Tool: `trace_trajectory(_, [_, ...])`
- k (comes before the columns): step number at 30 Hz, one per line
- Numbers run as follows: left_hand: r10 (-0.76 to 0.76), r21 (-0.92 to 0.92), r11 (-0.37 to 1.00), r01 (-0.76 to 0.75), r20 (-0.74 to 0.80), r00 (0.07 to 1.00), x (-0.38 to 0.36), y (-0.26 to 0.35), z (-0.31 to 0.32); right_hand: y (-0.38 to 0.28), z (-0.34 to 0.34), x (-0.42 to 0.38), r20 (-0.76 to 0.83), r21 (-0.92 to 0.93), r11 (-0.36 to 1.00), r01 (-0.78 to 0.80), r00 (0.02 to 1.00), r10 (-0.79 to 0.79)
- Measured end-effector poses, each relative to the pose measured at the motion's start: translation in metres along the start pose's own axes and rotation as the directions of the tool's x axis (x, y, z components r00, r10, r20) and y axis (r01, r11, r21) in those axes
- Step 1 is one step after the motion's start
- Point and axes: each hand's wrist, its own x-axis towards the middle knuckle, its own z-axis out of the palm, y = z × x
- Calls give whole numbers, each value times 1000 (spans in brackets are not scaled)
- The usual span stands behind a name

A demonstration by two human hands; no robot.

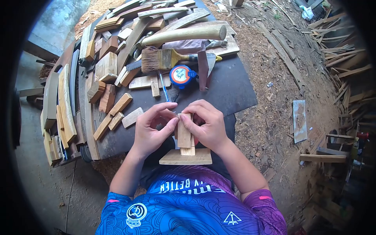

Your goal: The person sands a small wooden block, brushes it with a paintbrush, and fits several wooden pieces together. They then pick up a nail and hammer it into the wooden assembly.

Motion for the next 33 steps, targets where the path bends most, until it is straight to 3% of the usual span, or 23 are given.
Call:
trace_trajectory(2, [73, 9, 997, -73, -10, 997, 1, -5, 2, -3, -1, 1, 27, -16, 999, -45, 999, 46])
trace_trajectory(4, [259, 102, 961, -256, -12, 966, 1, -12, 3, -4, -2, 2, 28, -15, 999, -48, 998, 48])
trace_trajectory(10, [360, 102, 929, -356, -24, 933, -1, -22, 12, -3, 2, 3, -7, -35, 999, -18, 1000, 18])
trace_trajectory(16, [359, 137, 933, -334, -258, 897, 0, -30, 36, -1, 8, 9, -51, -109, 991, 73, 996, -78])
trace_trajectory(19, [361, 224, 926, -305, -287, 887, 0, -28, 41, 1, 12, 16, -70, -119, 986, 118, 989, -127])
trace_trajectory(24, [284, 201, 953, -227, -329, 901, 10, -33, 22, 7, 29, 37, -24, -126, 963, 238, 970, -243])
trace_trajectory(27, [287, 199, 953, -229, -342, 895, 14, -35, 13, 11, 34, 49, 40, -120, 956, 266, 964, -263])
trace_trajectory(29, [379, 214, 924, -317, -393, 838, 17, -36, 11, 11, 39, 53, 49, -120, 951, 284, 959, -280])
trace_trajectory(33, [372, 205, 927, -313, -425, 825, 19, -40, 7, 12, 45, 59, 52, -143, 937, 318, 948, -313])
